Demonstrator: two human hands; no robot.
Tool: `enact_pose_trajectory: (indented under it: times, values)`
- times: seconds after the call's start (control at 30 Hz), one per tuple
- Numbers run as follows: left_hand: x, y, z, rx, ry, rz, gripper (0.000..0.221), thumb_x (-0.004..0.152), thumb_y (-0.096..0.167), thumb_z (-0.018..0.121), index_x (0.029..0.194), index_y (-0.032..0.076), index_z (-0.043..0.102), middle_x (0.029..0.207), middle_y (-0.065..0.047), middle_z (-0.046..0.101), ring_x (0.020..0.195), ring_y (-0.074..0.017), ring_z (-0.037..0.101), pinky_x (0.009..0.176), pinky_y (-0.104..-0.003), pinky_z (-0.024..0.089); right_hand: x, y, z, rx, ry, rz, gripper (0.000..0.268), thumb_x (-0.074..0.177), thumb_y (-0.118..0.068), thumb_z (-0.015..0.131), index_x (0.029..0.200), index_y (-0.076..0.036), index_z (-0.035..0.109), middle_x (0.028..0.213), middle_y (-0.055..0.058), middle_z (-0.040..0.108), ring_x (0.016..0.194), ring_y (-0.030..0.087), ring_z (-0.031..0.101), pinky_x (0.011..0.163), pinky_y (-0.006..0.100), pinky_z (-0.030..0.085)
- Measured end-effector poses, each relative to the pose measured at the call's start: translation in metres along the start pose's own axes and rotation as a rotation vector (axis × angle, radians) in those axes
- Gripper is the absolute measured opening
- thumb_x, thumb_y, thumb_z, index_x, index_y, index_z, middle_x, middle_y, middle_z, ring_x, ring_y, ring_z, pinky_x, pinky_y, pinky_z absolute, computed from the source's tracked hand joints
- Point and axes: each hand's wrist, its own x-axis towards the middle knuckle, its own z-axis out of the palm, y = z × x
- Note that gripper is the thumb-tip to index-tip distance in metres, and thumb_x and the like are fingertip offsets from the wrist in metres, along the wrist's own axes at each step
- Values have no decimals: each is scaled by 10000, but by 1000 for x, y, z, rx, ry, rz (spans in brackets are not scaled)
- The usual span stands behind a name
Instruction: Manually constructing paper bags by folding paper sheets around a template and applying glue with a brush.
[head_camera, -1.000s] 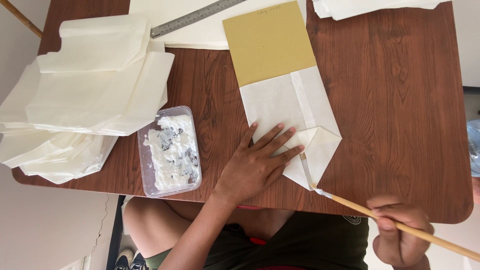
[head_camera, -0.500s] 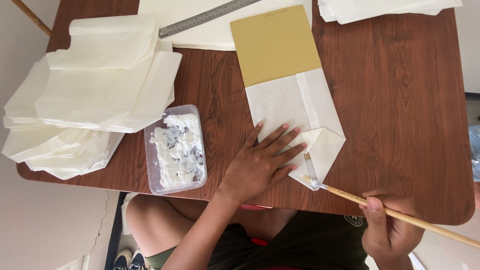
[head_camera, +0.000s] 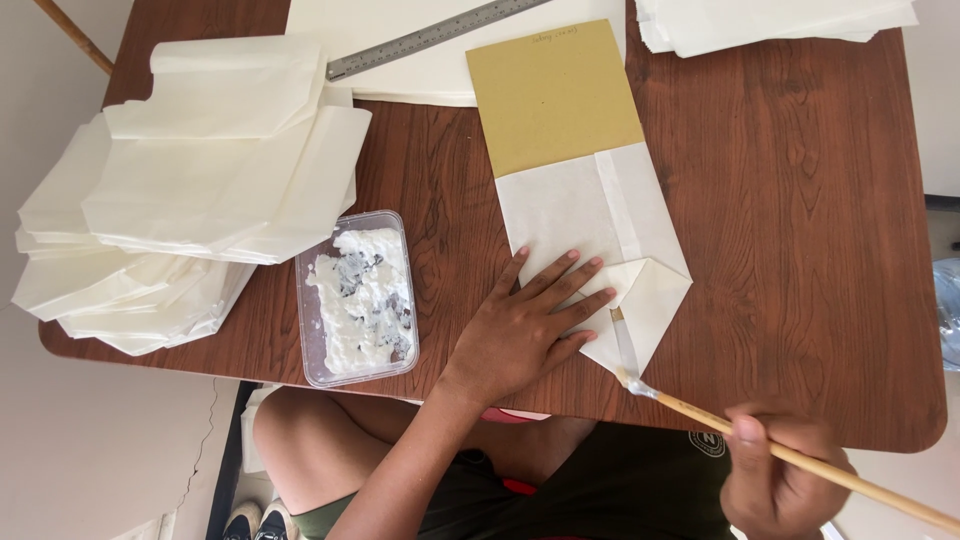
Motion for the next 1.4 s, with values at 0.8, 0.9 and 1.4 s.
enact_pose_trajectory:
  times: [0.8, 0.9, 1.4]
  values:
    - [0, 0, 1, 24, -9, 6, 421, 1093, 380, 525, 1475, 215, 582, 1604, -43, 474, 1514, -251, 419, 1276, -544, 245, -27, 48, -29, 43, 37, -66, 331, 1036, -357, 486, 935, -43, 516, 843, 141, 583, 506, 127, 458, 491, 240, 373]
    - [0, 0, 1, 24, -15, 17, 416, 1096, 340, 532, 1500, 241, 546, 1613, -44, 468, 1520, -271, 423, 1271, -563, 256, -23, 53, -27, 35, -59, -90, 294, 1015, -291, 498, 946, -9, 543, 900, 165, 623, 508, 118, 497, 492, 223, 410]
    - [1, -2, 9, 237, -163, 59, 556, 1053, 462, 556, 1575, 397, 379, 1670, -11, 328, 1559, -305, 313, 1220, -649, 282, -13, 47, -27, 170, -93, -22, 277, 1030, -282, 453, 930, -28, 496, 789, 169, 599, 498, 134, 496, 439, 212, 388]
